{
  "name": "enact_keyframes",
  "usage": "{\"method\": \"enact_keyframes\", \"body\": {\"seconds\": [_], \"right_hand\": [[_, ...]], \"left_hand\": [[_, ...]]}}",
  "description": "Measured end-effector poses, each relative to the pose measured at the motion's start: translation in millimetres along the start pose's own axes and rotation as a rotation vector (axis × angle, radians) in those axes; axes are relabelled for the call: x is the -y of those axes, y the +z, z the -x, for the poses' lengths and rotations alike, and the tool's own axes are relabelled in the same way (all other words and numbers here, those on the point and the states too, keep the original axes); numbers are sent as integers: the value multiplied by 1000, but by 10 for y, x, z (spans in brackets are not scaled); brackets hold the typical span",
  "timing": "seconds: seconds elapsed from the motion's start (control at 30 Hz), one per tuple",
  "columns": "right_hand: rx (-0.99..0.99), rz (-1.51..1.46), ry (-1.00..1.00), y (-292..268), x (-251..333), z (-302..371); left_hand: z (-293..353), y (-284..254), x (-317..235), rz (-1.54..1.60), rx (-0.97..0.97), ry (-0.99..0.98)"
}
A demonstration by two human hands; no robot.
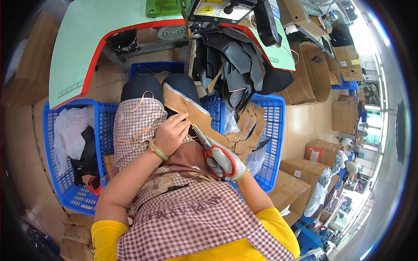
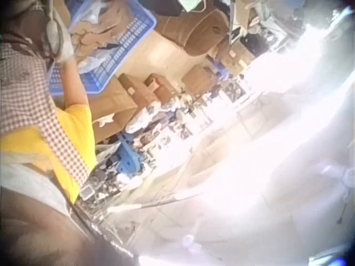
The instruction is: Using scissors to trim excess material from shoe upper components at a manufacturing workstation.
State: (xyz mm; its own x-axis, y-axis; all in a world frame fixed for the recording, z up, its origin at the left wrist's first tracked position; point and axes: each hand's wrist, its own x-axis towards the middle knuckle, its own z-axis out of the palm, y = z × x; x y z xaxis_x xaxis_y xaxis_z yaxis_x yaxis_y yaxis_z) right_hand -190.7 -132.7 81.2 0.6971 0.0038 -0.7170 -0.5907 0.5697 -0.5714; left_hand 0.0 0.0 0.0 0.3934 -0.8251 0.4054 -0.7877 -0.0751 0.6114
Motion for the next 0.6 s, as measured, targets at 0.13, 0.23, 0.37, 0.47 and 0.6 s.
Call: {"method": "enact_keyframes", "body": {"seconds": [0.13,0.23,0.37,0.47,0.6], "right_hand": [[-38,78,-32,41,42,46],[-41,165,-49,115,140,75],[-55,308,-64,154,183,83],[-94,408,-145,179,193,57],[-83,455,-167,161,231,50]], "left_hand": [[-8,9,-261,369,-91,-431],[-26,91,-322,716,49,-787],[-15,218,-272,814,77,-846],[-11,232,-250,909,66,-861],[0,207,-268,863,30,-761]]}}
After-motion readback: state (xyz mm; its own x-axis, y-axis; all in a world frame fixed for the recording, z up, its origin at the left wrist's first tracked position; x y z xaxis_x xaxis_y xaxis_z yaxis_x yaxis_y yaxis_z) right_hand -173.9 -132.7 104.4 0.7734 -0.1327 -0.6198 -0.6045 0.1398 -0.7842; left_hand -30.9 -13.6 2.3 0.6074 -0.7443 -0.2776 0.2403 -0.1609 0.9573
